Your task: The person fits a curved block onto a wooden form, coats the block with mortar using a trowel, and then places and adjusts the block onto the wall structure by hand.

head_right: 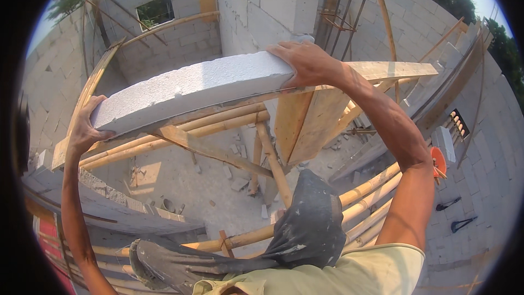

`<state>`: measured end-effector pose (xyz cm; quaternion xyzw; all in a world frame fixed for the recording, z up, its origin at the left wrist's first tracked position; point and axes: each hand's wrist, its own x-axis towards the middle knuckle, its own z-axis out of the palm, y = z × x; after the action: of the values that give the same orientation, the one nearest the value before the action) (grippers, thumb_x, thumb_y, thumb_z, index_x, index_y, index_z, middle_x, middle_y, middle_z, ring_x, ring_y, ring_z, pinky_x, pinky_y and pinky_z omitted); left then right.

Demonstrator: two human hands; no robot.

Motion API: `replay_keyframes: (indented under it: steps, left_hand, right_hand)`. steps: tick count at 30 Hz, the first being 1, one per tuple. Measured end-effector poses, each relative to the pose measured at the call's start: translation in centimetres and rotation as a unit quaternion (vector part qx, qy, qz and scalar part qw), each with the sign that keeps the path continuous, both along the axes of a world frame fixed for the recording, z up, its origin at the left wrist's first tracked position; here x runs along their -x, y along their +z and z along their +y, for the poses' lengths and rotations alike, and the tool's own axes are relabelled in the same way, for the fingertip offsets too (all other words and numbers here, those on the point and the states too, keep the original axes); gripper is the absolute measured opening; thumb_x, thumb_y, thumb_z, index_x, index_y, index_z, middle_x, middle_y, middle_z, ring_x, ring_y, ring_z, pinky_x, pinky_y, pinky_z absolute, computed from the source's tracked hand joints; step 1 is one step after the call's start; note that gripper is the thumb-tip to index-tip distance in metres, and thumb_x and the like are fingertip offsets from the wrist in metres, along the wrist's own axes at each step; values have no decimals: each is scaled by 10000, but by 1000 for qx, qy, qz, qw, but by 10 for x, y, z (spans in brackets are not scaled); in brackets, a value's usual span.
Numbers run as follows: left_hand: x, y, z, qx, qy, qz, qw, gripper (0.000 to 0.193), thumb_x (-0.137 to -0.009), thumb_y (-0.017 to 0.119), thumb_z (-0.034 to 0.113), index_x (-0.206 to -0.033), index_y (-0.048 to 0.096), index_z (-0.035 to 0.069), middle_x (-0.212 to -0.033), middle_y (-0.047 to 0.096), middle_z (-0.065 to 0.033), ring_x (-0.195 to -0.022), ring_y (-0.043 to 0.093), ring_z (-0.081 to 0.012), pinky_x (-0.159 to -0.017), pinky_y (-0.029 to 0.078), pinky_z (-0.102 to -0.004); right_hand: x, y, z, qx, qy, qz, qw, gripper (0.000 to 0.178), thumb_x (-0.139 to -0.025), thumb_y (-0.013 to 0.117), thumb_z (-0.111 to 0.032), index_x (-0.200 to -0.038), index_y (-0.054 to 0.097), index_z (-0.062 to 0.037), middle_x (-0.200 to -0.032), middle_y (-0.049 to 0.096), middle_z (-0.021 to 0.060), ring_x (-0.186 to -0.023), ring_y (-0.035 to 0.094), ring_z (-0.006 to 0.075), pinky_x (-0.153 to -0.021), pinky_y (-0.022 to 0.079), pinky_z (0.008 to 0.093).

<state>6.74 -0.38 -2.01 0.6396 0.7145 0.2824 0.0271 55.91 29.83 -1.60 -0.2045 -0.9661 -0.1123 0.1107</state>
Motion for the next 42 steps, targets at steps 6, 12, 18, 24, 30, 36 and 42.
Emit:
replay_keyframes:
  steps: [6, 12, 18, 24, 30, 36, 42]
  left_hand:
    - [-18, 7, -5, 6, 31, -36, 999, 857, -502, 914, 233, -1280, 623, 24, -1170, 620, -75, -1098, 613, -237, -1051, 462, -336]
    - [-4, -1, -5, -14, 18, 22, 999, 888, -491, 934, 230, -1295, 618, 22, -1204, 630, -72, -1143, 608, -234, -1078, 457, -327]
    - [-4, -7, -8, -58, 14, 61, 996, 900, -514, 959, 198, -1322, 604, 29, -1209, 639, -78, -1160, 614, -245, -1058, 474, -360]
    - [-2, -14, -7, -103, 26, 93, 990, 935, -537, 971, 213, -1368, 568, 62, -1239, 635, -88, -1182, 622, -273, -1058, 482, -388]
    - [-3, -19, 4, -154, 30, 144, 977, 885, -595, 962, 151, -1362, 530, 61, -1266, 617, -107, -1192, 614, -317, -1040, 506, -436]
    - [13, -28, 7, -262, 106, 262, 923, 815, -670, 933, 196, -1360, 517, 75, -1319, 590, -130, -1238, 572, -354, -1048, 482, -462]
    - [13, 1, 2, -413, 191, 375, 808, 783, -720, 915, 207, -1385, 510, 121, -1379, 585, -100, -1300, 553, -305, -1047, 421, -448]
  right_hand:
    - [-5, -7, 5, -15, 53, 46, 997, 893, -785, 855, -386, -1497, 486, 5, -1312, 643, 201, -1209, 617, 360, -1057, 445, 471]
    - [-7, 9, 7, 72, 61, 17, 995, 867, -817, 814, -372, -1492, 480, 57, -1334, 636, 233, -1146, 664, 368, -1007, 526, 443]
    - [-3, 7, -2, 39, 33, 36, 998, 882, -802, 839, -383, -1507, 483, 9, -1374, 626, 210, -1215, 628, 367, -1066, 487, 475]
    - [0, -8, 0, -83, 58, 88, 991, 829, -801, 862, -333, -1480, 512, -9, -1359, 640, 187, -1216, 628, 358, -1040, 486, 467]
    - [15, -16, 7, -104, 47, 115, 987, 837, -813, 864, -324, -1508, 485, -50, -1436, 596, 177, -1290, 584, 354, -1092, 455, 491]
    - [44, -18, 16, -247, 36, 188, 950, 820, -800, 862, -314, -1489, 489, -74, -1402, 604, 130, -1298, 564, 306, -1061, 435, 473]
    - [17, 30, -14, -418, 30, 283, 862, 797, -774, 854, -261, -1478, 518, -97, -1346, 608, 79, -1257, 556, 272, -1069, 420, 490]
